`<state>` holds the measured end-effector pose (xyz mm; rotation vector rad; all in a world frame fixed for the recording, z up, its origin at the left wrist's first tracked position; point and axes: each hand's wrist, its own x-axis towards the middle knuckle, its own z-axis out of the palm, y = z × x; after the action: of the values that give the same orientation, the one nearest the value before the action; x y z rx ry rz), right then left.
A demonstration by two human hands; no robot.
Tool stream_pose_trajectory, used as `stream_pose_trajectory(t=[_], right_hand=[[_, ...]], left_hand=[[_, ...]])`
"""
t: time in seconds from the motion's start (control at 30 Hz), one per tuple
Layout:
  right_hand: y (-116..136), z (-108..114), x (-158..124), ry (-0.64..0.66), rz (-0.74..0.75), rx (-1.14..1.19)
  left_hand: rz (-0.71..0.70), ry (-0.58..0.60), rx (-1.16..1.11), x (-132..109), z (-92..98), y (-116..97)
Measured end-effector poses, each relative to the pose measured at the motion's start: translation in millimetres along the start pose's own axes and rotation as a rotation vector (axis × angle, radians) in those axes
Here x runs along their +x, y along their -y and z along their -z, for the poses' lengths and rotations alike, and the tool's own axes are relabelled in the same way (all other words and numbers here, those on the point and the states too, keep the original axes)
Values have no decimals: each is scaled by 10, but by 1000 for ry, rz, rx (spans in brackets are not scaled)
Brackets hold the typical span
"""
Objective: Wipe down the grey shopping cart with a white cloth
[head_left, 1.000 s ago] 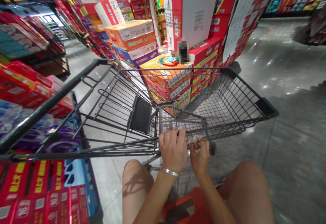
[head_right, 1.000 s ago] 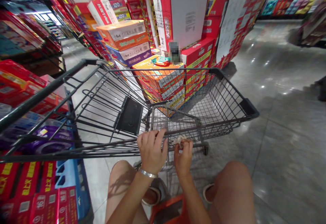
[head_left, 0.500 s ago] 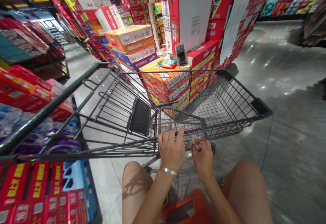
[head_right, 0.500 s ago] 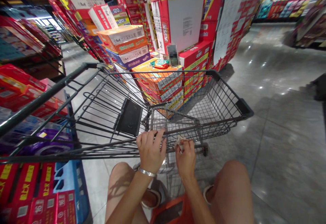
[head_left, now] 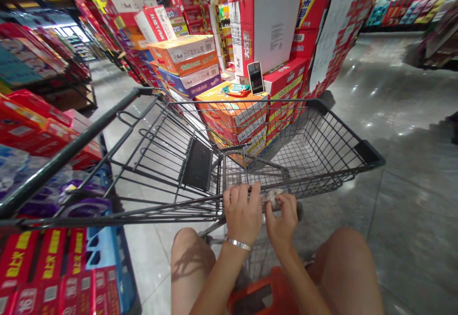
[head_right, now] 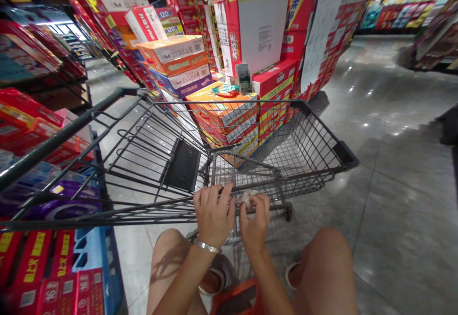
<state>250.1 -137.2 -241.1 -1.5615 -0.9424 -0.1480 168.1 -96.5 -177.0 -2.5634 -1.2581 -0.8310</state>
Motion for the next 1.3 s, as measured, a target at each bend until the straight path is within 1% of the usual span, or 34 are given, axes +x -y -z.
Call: stream_pose_trajectory(t=[0.13, 0.3, 0.57, 0.67, 0.8, 1.0, 1.07, 1.13, 1.3], right_hand=[[-48, -64, -50, -24, 31, -18], [-150, -84, -98, -9, 84, -19], [-433, -86, -229, 70, -10, -66], [-490, -76, -255, 82, -27, -84], [-486, -42, -244, 147, -88, -95], [-408, 67, -143, 300, -148, -226], [-380, 124, -106, 325, -164, -242], [-352, 195, -78, 301, -170, -224], [-270, 353, -27, 121, -110, -106]], left_hand=[[7, -8, -6, 1, -12, -2], [9, -3, -7, -2, -11, -3], [12, -11, 8, -6, -16, -17], [11, -7, 15, -5, -15, -22], [19, 3, 18, 4, 5, -34], [41, 19, -24, 32, 39, -67], [48, 9, -50, 46, 41, -97], [46, 5, -83, 59, 34, -134], [18, 6, -132, 58, -17, -190]])
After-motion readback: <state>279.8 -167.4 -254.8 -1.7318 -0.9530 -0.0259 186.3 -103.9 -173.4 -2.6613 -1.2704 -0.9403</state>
